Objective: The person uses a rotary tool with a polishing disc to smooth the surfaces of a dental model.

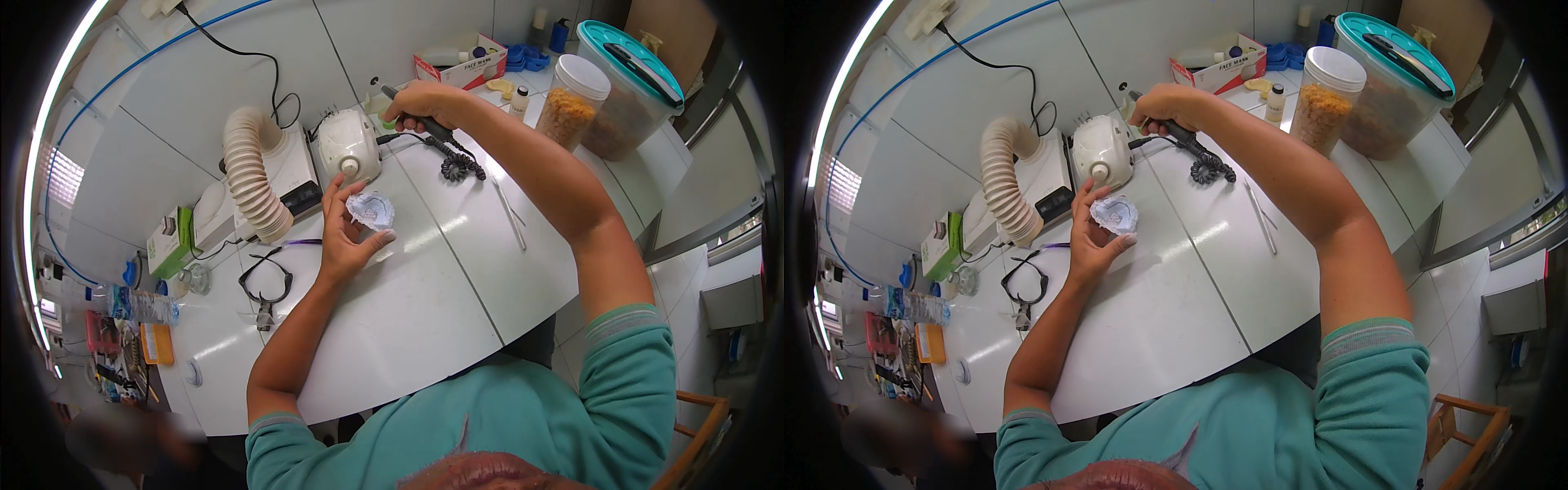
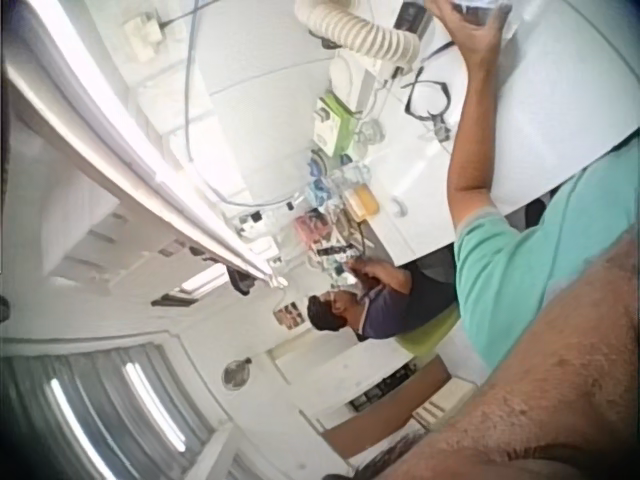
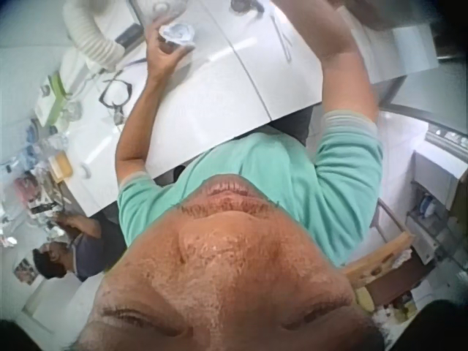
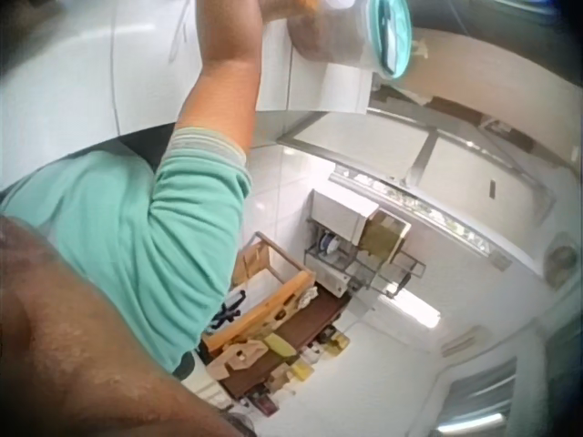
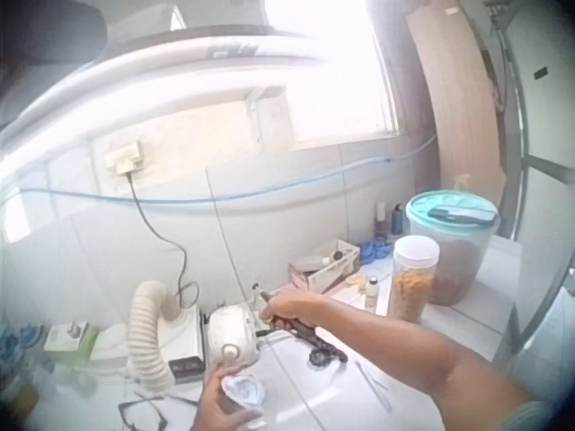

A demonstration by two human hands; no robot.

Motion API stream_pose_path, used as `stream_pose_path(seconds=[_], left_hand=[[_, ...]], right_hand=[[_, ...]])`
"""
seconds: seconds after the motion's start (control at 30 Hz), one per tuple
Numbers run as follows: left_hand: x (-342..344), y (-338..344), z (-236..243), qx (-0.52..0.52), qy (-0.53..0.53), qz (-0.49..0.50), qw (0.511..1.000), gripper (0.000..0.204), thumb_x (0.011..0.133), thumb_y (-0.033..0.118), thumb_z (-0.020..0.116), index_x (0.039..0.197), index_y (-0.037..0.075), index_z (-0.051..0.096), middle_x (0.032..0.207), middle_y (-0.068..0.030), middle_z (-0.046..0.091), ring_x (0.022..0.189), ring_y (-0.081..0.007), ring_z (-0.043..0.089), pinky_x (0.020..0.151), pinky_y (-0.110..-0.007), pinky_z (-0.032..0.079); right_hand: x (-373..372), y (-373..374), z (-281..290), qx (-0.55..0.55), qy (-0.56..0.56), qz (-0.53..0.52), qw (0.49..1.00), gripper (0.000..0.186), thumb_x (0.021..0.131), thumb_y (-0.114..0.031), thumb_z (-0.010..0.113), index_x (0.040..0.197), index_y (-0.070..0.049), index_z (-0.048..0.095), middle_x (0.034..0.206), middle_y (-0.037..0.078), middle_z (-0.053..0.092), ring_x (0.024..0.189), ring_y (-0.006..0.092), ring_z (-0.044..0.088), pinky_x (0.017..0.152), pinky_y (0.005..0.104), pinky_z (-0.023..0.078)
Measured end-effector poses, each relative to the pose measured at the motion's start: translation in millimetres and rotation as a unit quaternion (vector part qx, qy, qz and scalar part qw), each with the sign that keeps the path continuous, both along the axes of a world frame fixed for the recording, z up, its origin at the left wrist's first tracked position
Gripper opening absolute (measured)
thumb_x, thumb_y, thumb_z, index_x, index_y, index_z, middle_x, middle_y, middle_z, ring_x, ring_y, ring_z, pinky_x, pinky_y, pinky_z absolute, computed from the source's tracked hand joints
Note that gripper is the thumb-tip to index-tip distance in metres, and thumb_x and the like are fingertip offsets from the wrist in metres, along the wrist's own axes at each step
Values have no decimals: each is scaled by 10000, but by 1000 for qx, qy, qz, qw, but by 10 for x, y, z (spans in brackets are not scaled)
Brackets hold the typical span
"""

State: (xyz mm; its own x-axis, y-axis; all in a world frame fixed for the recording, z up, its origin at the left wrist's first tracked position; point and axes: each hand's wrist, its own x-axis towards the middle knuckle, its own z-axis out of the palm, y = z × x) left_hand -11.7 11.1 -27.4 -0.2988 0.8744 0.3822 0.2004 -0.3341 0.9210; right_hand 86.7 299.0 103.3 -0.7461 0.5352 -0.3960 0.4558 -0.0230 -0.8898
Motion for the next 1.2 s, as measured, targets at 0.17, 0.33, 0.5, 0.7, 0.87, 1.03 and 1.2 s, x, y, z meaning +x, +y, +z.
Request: stream_pose_path(seconds=[0.17, 0.33, 0.5, 0.7, 0.87, 1.03, 1.2], left_hand=[[66, 27, 28, -26, -42, 27, 998, 948, 862, 136, 1022, 1628, 5, 478, 1832, -128, 133, 1580, -274, 472, 1287, -471, 515], [41, 3, 31, -18, -46, 46, 998, 914, 883, 94, 999, 1622, -7, 470, 1848, -138, 102, 1562, -272, 497, 1288, -461, 521], [42, 7, 87, -54, -68, 66, 994, 897, 891, 62, 982, 1617, -14, 462, 1863, -159, 66, 1536, -268, 533, 1279, -447, 534], [17, 34, 12, -42, -55, 58, 996, 892, 874, 131, 1017, 1584, -3, 493, 1849, -194, 75, 1416, -259, 619, 1211, -434, 572], [87, 117, 24, -26, -71, 44, 996, 910, 862, 148, 1028, 1580, -8, 491, 1819, -180, 128, 1458, -274, 594, 1238, -441, 566], [58, -88, 91, -16, 43, 18, 999, 983, 829, 124, 1039, 1625, 59, 468, 1784, -116, 266, 1561, -281, 520, 1298, -452, 520], [175, -90, 211, -59, 107, -23, 992, 999, 787, 148, 1059, 1611, 82, 499, 1643, -125, 489, 1547, -289, 546, 1291, -453, 522]], right_hand=[[-397, 84, -289, 14, -5, 4, 1000, 301, 1061, -238, 835, 920, 10, 738, 812, 94, 696, 607, 148, 579, 504, 308, 459], [-572, -23, -344, 83, -33, -15, 996, 552, 947, -537, 944, 810, -58, 708, 704, 20, 642, 561, 103, 535, 489, 291, 399], [-568, -113, -305, 97, -38, -18, 994, 600, 903, -614, 956, 772, -92, 692, 673, 16, 621, 552, 112, 523, 498, 305, 388], [-614, -88, -347, 75, -34, -23, 996, 584, 906, -603, 958, 779, -98, 695, 668, 8, 606, 545, 114, 500, 505, 308, 391], [-488, 56, -316, 75, -36, 0, 997, 620, 922, -630, 932, 876, -48, 723, 720, 44, 646, 573, 116, 554, 519, 299, 440], [-67, -309, -81, 515, -3, -3, 857, 819, 1092, -730, 588, 1016, 69, 750, 1027, 280, 823, 985, 334, 803, 842, 446, 610], [1087, -644, -126, 471, 86, 88, 873, 382, 1192, -312, 567, 1033, 23, 661, 868, 210, 707, 841, 425, 680, 770, 539, 505]])
